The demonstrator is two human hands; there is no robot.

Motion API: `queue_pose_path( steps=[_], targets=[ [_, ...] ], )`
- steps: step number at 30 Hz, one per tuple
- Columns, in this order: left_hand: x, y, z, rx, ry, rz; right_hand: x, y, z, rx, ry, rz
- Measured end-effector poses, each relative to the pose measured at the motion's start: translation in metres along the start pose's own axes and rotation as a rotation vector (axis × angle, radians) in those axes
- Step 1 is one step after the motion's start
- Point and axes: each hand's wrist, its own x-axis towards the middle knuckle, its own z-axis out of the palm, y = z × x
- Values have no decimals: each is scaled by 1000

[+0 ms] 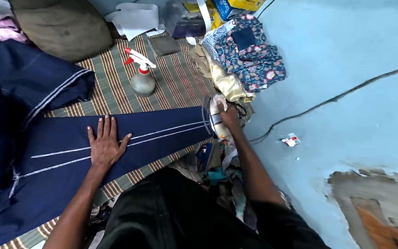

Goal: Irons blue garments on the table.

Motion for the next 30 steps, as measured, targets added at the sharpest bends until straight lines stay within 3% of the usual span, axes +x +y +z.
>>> queue_pose_path(
  steps=[3,8,11,15,19,25,28,30],
  targets=[
    [-1,-2,2,-29,28,21,13,13,-9,55,-104,-9],
    [-7,-10,3,-281,172,20,-49,-1,6,62,-248,-104],
    [-12,-8,-2,-396,218,-32,-52,-20,20,8,-289,-147],
    [-29,6,-11,-352,221,-11,-39,-50,30,192,-432,-159],
    [-47,15,-13,-227,217,62,-84,-84,39,256,-598,-301],
    [-20,12,-14,-294,265,-61,-149,-170,76,218,-595,-371],
    [-6,19,-1,-169,200,-27,-140,-172,112,171,-418,-410],
    [-4,17,12,-28,126,-20,-125,-165,101,95,-415,-317]
  ],
)
